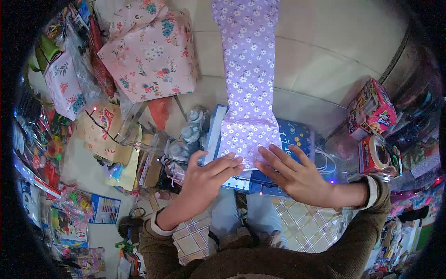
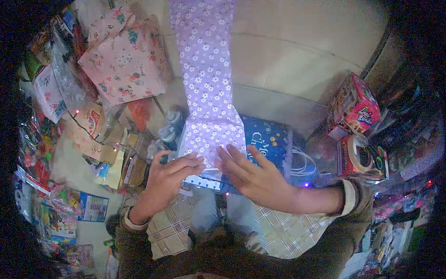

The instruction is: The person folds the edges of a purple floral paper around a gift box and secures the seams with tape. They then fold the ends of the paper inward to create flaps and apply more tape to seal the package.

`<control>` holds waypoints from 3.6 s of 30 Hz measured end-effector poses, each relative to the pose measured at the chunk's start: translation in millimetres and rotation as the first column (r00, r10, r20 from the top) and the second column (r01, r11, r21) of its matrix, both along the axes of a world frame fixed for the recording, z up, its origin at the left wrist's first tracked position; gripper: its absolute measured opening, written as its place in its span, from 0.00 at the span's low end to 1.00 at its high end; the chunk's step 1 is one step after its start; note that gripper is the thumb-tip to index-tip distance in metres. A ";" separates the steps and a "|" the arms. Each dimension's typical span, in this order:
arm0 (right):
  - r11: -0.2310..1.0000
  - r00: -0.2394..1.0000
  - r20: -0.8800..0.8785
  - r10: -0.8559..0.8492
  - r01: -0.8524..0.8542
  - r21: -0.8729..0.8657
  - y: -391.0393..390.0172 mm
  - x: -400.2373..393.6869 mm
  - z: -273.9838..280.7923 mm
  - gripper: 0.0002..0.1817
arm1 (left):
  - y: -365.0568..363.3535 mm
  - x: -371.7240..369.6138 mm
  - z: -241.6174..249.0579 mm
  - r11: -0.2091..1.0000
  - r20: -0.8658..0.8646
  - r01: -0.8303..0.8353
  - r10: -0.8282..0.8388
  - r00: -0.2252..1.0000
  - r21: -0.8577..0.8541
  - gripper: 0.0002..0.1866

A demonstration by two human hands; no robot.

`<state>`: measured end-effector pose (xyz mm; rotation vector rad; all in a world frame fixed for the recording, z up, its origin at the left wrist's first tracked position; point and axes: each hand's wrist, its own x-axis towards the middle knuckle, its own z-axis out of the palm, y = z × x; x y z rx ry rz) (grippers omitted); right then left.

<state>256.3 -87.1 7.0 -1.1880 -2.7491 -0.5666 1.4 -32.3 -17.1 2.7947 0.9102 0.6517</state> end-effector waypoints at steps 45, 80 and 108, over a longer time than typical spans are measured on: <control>0.942 0.879 -0.475 0.045 -0.196 -0.273 13.1 34.9 0.8 0.22 | 35.9 40.6 -3.3 0.893 0.204 0.450 -0.445 0.872 0.026 0.15; 0.902 0.863 -0.339 0.374 -0.424 -0.083 30.5 41.0 1.3 0.19 | 30.6 37.1 -0.6 0.829 -0.072 0.490 -0.490 0.868 0.269 0.25; 0.979 0.978 0.063 -0.198 0.194 0.064 -28.6 14.5 -2.8 0.32 | 2.0 20.4 1.8 0.972 -0.101 0.232 -0.234 0.967 -0.028 0.36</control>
